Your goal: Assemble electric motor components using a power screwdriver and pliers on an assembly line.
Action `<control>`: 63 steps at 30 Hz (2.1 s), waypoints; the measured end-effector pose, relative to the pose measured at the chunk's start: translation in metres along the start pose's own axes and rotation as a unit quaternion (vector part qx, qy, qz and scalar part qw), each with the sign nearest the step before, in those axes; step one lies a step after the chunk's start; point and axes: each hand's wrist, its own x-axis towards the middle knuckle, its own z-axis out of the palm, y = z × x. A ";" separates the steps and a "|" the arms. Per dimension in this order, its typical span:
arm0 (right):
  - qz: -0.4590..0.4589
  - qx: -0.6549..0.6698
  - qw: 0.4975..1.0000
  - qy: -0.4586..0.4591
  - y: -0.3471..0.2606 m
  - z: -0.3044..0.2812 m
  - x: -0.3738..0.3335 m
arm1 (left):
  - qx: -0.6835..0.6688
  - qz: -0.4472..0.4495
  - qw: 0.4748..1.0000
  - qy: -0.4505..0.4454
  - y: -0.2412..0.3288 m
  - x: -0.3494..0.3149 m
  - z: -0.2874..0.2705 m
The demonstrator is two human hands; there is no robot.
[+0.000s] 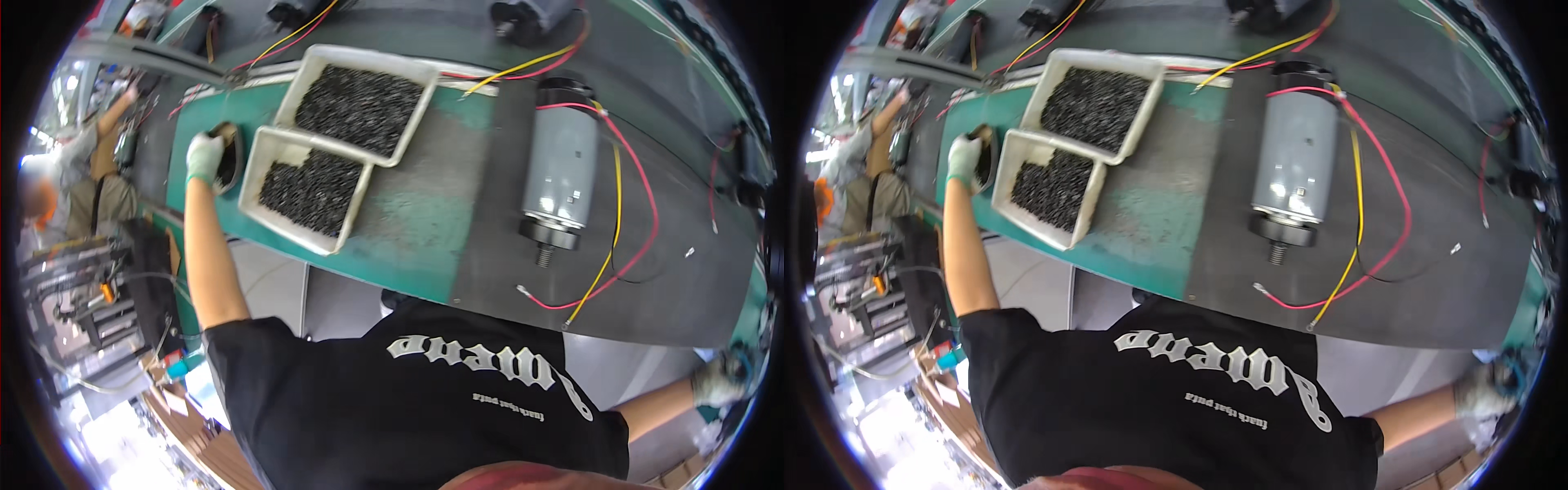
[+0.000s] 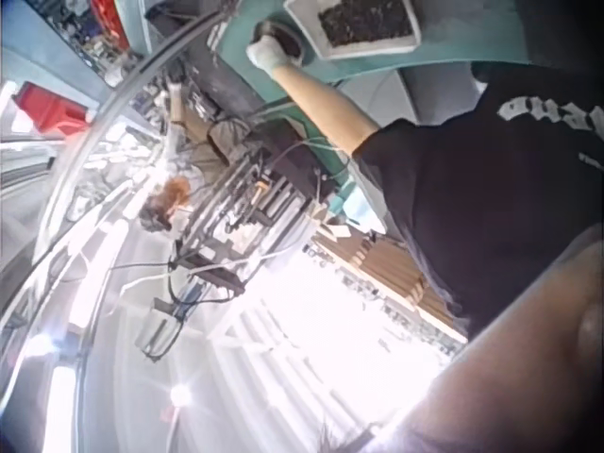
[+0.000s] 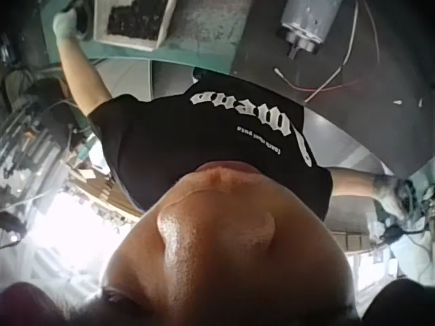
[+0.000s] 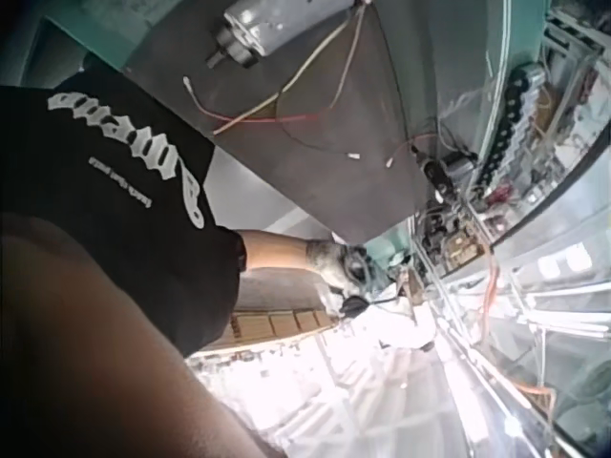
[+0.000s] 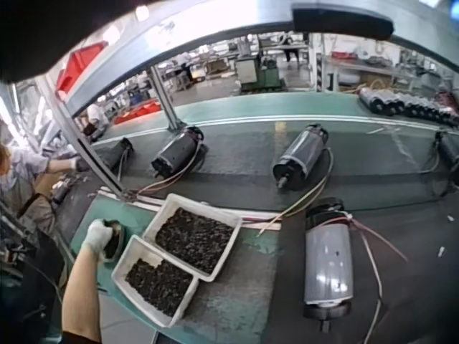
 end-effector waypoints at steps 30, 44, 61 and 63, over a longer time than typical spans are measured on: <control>-0.372 -0.247 0.714 -0.540 -0.047 0.218 -0.223 | -0.817 0.227 0.341 -0.405 0.362 -0.291 -0.095; -0.397 -0.271 0.712 -0.511 -0.042 0.217 -0.234 | -0.844 0.202 0.330 -0.373 0.362 -0.301 -0.092; -0.222 -0.291 0.791 -0.490 0.050 0.245 -0.219 | -0.558 0.306 0.771 -0.021 0.411 -0.233 -0.091; 0.172 -0.150 0.773 -0.592 0.095 0.254 -0.205 | -0.420 0.305 0.854 0.031 0.438 -0.192 -0.064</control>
